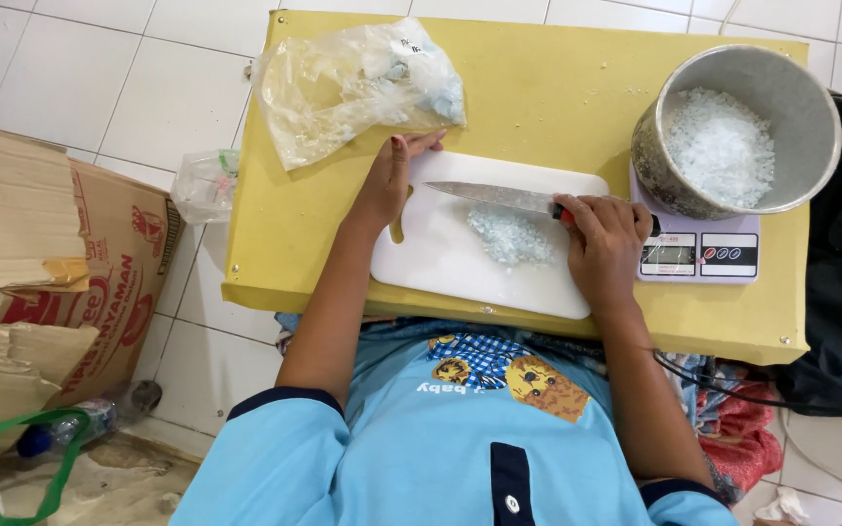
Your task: Cutting a block of white wax into smaller pieces using a knife on a cutting board
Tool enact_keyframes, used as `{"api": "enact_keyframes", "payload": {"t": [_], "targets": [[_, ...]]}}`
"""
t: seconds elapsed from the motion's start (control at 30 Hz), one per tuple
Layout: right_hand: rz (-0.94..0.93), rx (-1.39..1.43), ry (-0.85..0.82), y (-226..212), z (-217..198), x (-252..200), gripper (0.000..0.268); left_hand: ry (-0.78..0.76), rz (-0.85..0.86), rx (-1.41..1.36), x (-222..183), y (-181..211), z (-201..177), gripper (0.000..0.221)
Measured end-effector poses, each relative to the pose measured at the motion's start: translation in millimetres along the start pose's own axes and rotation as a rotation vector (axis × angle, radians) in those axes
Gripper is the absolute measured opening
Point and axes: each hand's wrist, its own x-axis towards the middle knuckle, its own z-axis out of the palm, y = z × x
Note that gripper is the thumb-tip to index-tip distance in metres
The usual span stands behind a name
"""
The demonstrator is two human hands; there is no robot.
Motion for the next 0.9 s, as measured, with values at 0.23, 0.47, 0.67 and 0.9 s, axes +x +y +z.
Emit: {"api": "enact_keyframes", "payload": {"t": [0.23,0.47,0.67,0.9], "targets": [[-0.052,0.131,-0.191,13.8,-47.3,-3.7,0.021,0.106,0.111,0.086,-2.8,-46.0,15.0,0.085],[-0.179,0.063,-0.439,1.1,-74.0,-28.7,0.015,0.122,0.181,0.13,-3.0,-46.2,15.5,0.085],[-0.166,-0.057,-0.4,9.8,-58.8,-21.7,0.014,0.111,0.153,0.128,-5.5,-44.7,14.8,0.086],[-0.137,-0.032,-0.425,2.9,-70.8,6.9,0.017,0.006,-0.068,-0.043,-4.2,-14.2,-14.5,0.084]]}}
